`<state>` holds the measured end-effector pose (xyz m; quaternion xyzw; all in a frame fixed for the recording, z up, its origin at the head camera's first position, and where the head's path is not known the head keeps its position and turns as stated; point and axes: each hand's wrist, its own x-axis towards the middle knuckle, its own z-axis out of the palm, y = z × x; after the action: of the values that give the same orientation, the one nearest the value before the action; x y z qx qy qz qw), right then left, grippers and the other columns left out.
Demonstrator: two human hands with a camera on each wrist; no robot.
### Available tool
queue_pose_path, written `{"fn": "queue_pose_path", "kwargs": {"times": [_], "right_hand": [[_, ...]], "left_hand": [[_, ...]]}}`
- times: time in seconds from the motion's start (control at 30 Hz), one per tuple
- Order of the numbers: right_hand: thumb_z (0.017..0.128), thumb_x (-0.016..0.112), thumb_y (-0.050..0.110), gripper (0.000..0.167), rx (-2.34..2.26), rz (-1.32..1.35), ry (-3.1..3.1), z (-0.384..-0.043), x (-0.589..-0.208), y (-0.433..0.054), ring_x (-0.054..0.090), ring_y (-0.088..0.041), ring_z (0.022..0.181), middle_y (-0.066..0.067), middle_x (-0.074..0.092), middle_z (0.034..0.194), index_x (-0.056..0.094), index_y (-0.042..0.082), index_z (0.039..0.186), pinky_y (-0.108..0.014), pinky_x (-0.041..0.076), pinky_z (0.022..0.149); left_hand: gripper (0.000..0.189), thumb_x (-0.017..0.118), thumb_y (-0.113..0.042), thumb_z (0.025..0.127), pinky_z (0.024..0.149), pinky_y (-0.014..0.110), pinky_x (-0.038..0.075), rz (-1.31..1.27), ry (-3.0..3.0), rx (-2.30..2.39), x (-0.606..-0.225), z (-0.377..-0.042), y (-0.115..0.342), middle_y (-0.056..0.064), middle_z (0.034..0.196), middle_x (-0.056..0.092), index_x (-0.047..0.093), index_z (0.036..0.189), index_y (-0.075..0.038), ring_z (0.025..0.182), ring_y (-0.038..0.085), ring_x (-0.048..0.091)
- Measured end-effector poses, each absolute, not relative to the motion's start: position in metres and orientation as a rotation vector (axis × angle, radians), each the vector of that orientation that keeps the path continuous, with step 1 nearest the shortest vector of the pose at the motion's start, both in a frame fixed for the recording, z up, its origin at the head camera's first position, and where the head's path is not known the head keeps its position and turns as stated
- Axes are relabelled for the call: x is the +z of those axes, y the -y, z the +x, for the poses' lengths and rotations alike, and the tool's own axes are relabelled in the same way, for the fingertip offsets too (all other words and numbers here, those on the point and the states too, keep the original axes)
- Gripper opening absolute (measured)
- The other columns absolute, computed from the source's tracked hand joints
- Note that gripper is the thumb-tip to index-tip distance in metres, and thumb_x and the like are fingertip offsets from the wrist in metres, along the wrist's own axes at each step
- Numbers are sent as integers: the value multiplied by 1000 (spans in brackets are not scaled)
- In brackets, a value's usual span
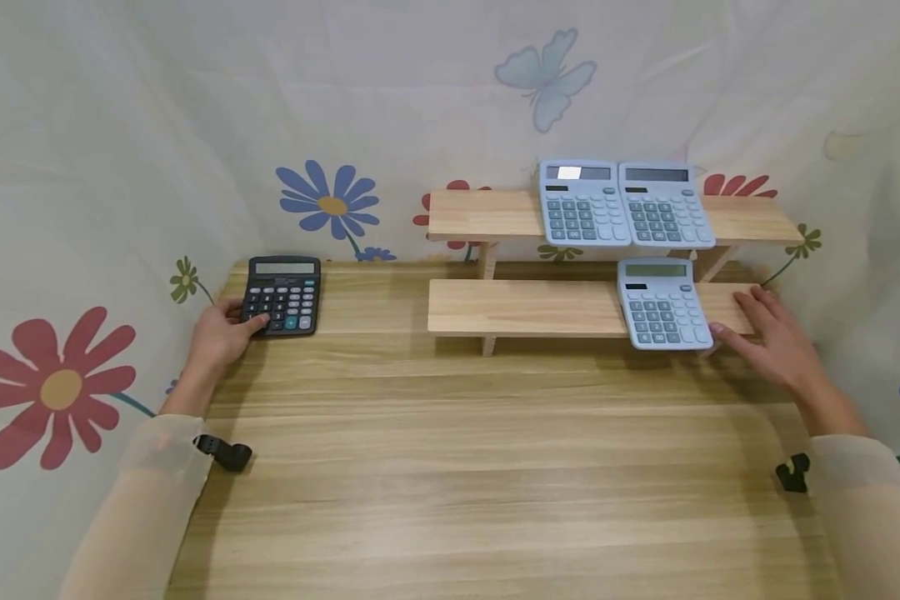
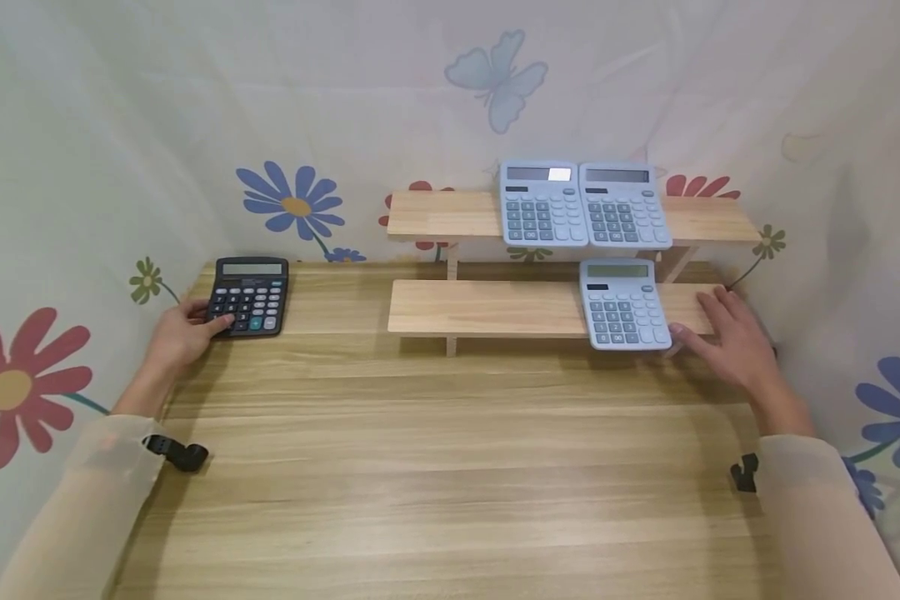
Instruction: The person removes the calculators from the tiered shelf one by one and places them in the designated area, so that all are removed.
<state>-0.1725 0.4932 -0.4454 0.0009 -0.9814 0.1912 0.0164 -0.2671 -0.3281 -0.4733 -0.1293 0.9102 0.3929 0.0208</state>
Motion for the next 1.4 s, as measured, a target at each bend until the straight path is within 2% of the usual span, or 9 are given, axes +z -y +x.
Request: {"fn": "queue_pose_path", "kwargs": {"times": [0.27, 0.97, 1.2, 1.4], "right_hand": [[107, 49, 54, 89, 584, 9, 3045, -173, -446, -494, -6, -50, 159, -30, 1, 173, 16, -2, 166, -77, 3, 122], [107, 48, 54, 89, 579, 24, 3052, -173, -444, -493, -4, -53, 158, -32, 2, 172, 16, -4, 166, -78, 4, 122], [107, 49, 54, 89, 576, 31, 3049, -175, -447, -494, -3, -54, 158, -33, 3, 172, 16, -5, 165, -78, 5, 122], [107, 48, 54, 90, 588, 25, 3046, -173, -446, -494, -4, -53, 158, -33, 2, 172, 15, -5, 166, -78, 4, 122]], "left_hand": [[68, 64, -29, 107, 114, 58, 43, -416, -2885, 1166, -476, -268, 329, 35, 147, 51, 39, 158, 8, 134, 48, 49], [67, 65, -25, 107, 116, 58, 43, -461, -2902, 1177, -480, -267, 326, 35, 148, 50, 38, 158, 9, 137, 47, 49], [78, 63, -35, 107, 118, 60, 41, -433, -2902, 1144, -469, -262, 326, 39, 151, 45, 30, 158, 14, 141, 51, 46], [85, 61, -45, 106, 117, 63, 39, -255, -3008, 1100, -434, -247, 306, 40, 151, 41, 30, 158, 15, 140, 53, 43]]}}
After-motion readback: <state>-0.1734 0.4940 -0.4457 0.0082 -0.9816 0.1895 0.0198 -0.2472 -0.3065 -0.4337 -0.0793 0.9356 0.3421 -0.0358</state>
